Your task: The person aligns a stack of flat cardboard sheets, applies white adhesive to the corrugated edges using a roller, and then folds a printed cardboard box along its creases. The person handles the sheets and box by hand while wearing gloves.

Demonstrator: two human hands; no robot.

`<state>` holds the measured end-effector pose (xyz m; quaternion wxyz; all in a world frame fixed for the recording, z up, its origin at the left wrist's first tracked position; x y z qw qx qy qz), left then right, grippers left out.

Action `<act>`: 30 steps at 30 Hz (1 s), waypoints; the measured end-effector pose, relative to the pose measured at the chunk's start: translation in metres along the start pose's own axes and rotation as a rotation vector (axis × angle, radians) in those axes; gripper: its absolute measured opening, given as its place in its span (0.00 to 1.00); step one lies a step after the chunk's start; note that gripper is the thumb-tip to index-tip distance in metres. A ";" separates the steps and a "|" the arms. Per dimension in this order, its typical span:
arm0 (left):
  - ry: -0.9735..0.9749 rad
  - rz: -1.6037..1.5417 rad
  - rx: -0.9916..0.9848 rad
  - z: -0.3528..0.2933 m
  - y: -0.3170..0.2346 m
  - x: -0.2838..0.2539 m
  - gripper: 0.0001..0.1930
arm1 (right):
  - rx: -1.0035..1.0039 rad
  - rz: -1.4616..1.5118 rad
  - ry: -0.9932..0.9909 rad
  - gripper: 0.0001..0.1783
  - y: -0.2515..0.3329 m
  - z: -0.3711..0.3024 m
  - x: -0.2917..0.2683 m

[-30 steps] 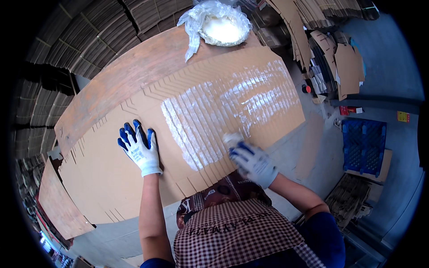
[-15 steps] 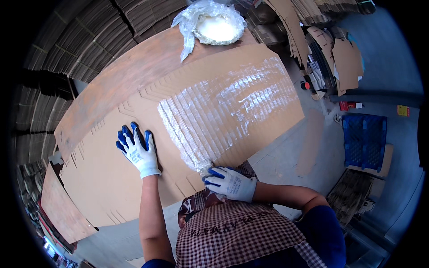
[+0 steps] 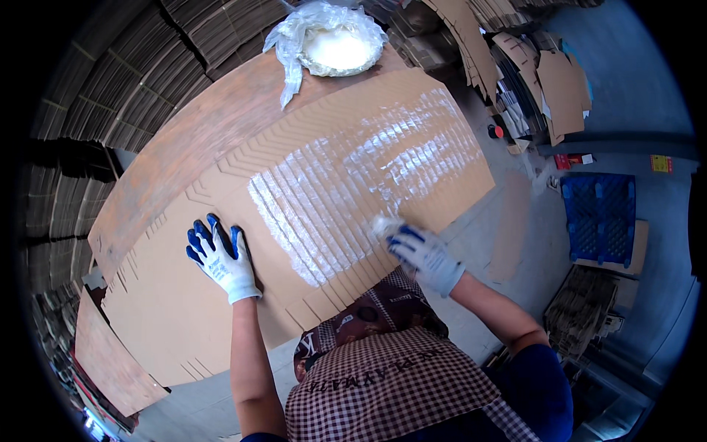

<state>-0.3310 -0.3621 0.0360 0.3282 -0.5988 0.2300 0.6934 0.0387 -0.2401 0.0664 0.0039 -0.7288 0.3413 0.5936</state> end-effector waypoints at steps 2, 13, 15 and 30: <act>-0.001 0.004 0.001 0.001 0.000 -0.002 0.29 | 0.074 -0.017 -0.069 0.31 -0.010 0.002 -0.009; -0.057 0.005 0.047 -0.001 0.001 -0.002 0.29 | 0.204 0.068 -0.196 0.25 -0.045 0.025 -0.022; -0.060 0.008 0.045 -0.002 0.000 0.000 0.29 | 0.053 -0.009 -0.210 0.28 -0.006 0.022 -0.019; -0.016 0.033 0.037 0.000 -0.002 0.002 0.29 | 0.257 0.308 -0.225 0.20 -0.013 0.065 -0.013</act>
Point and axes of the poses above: each hand's wrist, its own z-axis towards the middle knuckle, its own x-axis out of the palm, y = z × x, the point moved 8 cm from there along z, towards the middle knuckle
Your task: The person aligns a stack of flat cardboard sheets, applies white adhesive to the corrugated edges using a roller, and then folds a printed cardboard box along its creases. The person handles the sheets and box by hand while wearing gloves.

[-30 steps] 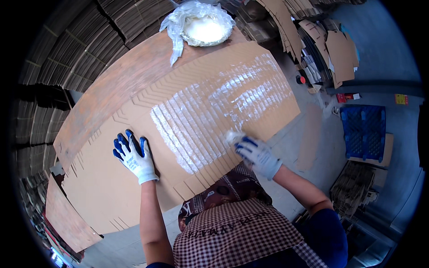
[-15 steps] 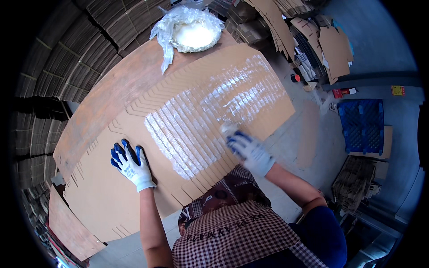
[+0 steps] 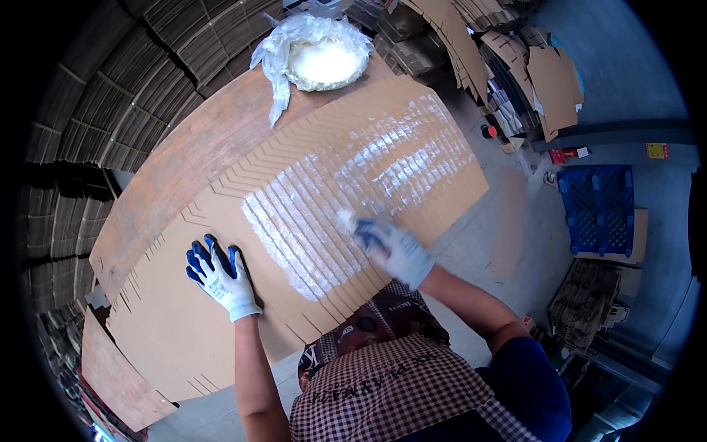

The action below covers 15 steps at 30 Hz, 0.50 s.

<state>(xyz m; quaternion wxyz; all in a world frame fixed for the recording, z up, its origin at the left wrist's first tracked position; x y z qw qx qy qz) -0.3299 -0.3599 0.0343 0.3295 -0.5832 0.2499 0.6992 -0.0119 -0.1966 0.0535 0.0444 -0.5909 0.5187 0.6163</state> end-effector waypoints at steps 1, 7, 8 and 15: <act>0.001 -0.006 -0.001 0.001 0.000 -0.001 0.30 | 0.040 0.013 -0.072 0.20 -0.015 0.011 -0.013; 0.026 -0.021 -0.009 0.000 0.001 -0.002 0.30 | 0.058 0.007 -0.074 0.21 0.023 -0.001 -0.013; 0.029 -0.031 -0.006 0.002 0.000 -0.002 0.30 | -0.161 0.096 -0.043 0.23 0.048 -0.008 -0.006; 0.026 -0.051 -0.024 0.004 0.002 -0.005 0.29 | 0.129 -0.022 -0.181 0.24 -0.032 0.045 -0.043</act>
Point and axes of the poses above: each hand's wrist, its own z-axis towards the middle knuckle, its own x-axis out of the palm, y = z × x, the point moved 8 cm from there along z, towards the middle knuckle
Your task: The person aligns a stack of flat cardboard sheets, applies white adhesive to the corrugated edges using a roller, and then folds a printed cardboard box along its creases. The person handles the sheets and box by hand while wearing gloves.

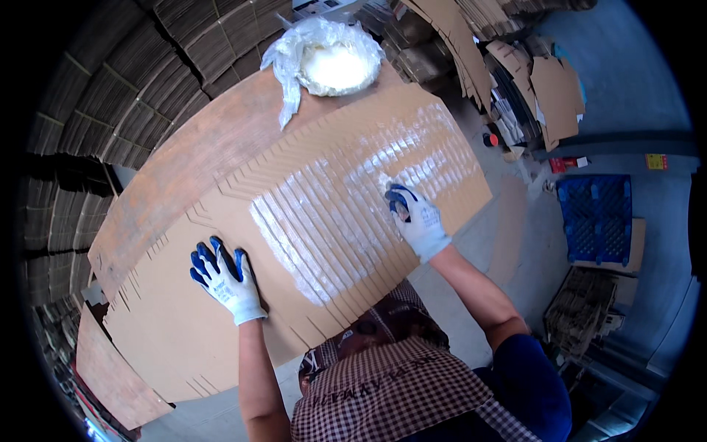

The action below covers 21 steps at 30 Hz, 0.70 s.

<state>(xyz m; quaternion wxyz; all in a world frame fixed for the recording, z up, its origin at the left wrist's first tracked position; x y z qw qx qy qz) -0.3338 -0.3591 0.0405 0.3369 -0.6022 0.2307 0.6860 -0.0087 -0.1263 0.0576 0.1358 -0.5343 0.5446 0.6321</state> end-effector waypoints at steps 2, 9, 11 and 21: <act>-0.008 -0.014 0.006 -0.002 -0.002 -0.004 0.29 | -0.091 -0.007 -0.013 0.24 0.037 -0.030 0.003; 0.007 -0.080 -0.023 -0.001 0.000 -0.002 0.29 | -0.040 -0.006 -0.042 0.24 0.011 -0.005 0.014; -0.003 -0.071 -0.017 -0.001 0.002 -0.004 0.30 | 0.036 -0.002 -0.110 0.25 0.003 0.010 0.005; 0.029 -0.080 -0.031 0.000 0.001 -0.002 0.29 | 0.001 0.089 -0.137 0.23 0.029 0.059 -0.003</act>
Point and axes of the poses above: each hand's wrist, its own z-axis towards the middle knuckle, its own x-axis out of the palm, y = z × x, the point moved 8 cm from there along z, towards the middle knuckle
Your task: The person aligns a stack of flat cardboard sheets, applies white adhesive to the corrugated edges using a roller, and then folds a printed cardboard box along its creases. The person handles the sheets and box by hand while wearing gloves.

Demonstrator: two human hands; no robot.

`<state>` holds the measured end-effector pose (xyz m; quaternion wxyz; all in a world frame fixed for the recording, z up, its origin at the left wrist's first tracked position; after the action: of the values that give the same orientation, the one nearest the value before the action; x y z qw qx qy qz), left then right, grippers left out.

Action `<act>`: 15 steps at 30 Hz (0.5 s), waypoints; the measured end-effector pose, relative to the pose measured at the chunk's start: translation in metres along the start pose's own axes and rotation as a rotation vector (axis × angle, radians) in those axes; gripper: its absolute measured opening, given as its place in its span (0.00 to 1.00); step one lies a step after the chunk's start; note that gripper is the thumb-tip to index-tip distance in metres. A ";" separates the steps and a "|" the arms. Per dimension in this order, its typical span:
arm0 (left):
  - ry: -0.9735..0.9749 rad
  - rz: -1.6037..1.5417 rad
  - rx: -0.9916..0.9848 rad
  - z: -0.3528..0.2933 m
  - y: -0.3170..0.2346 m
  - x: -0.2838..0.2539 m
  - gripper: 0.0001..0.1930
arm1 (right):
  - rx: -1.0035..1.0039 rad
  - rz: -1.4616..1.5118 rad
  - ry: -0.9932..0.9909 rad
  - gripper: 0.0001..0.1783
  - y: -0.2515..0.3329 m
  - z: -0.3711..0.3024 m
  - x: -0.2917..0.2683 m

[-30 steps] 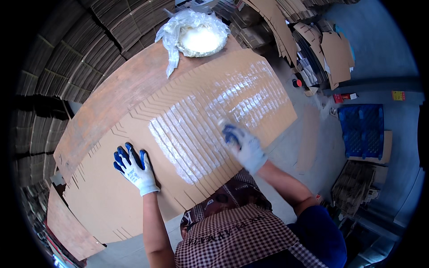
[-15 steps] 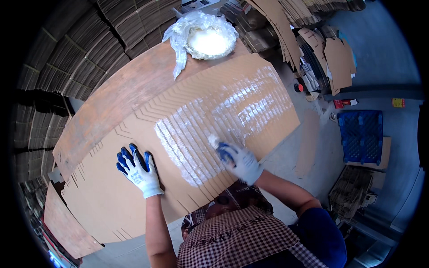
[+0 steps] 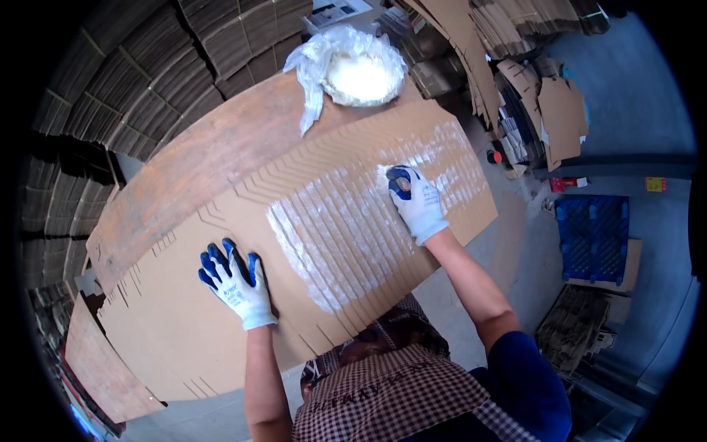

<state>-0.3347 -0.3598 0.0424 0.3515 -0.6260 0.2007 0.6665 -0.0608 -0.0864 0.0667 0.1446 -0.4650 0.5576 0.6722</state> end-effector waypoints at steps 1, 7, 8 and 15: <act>-0.004 0.000 0.001 0.001 0.001 -0.001 0.29 | -0.029 -0.014 -0.039 0.23 0.003 0.004 -0.004; -0.006 -0.025 0.010 0.001 -0.003 -0.002 0.30 | -0.017 0.154 -0.011 0.24 0.018 -0.014 0.026; -0.008 -0.024 0.008 0.001 -0.001 -0.002 0.30 | 0.051 0.193 -0.050 0.24 -0.006 -0.004 0.021; -0.011 -0.027 -0.007 0.001 0.000 -0.006 0.30 | 0.130 0.174 -0.314 0.22 -0.002 0.017 -0.002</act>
<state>-0.3356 -0.3604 0.0487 0.3595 -0.6262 0.1881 0.6658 -0.0662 -0.0703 0.0658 0.2006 -0.2941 0.6086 0.7091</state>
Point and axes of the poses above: each hand's wrist, its own z-axis towards the middle knuckle, its own x-axis out of the palm, y = z × x, the point moved 8 cm from there along z, towards the middle knuckle
